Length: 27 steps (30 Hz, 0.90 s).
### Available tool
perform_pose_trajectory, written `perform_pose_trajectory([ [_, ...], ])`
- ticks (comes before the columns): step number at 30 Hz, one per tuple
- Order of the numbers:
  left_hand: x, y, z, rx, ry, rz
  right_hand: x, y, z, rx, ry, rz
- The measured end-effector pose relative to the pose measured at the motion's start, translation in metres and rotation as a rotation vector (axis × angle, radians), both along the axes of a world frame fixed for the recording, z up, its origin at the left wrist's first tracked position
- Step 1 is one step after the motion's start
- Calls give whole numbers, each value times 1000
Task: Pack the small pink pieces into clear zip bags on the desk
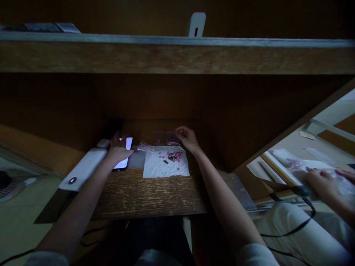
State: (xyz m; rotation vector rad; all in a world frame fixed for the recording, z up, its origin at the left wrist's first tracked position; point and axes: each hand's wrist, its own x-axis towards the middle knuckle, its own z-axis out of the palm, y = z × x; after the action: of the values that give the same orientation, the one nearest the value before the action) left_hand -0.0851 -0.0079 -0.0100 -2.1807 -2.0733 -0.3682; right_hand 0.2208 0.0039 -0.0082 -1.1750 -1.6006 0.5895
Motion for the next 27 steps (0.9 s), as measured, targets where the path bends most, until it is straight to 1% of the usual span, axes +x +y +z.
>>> perform_pose_trajectory([
  [2,5,-3,8,0,10,-8,7,-1,-4,-10,-53,-63],
  [4,14,-6,20,63,15,-11,14,-2,-7,-26,-124,-118],
  [6,28,-10,32,151,-5,-89,19,-3,-9,-35,-191,-161],
  [7,35,-13,37,173,-19,-166,21,-3,-9,-41,-220,-176],
  [9,50,-18,43,119,-23,-410,22,-5,-9,-67,-276,-197],
  [10,57,-20,43,94,-23,-494,22,-5,-9,-83,-304,-204],
  [12,68,-25,39,83,-10,-567,21,-7,-9,-113,-349,-217],
  [15,76,-30,26,71,53,-564,17,-9,-8,-134,-384,-229],
  [19,76,-32,12,72,88,-502,13,-12,-8,-154,-428,-244],
  [23,72,-28,3,61,65,-439,10,-13,-8,-164,-464,-245],
  [27,70,-24,-4,89,96,-402,7,-14,-7,-180,-473,-251],
])
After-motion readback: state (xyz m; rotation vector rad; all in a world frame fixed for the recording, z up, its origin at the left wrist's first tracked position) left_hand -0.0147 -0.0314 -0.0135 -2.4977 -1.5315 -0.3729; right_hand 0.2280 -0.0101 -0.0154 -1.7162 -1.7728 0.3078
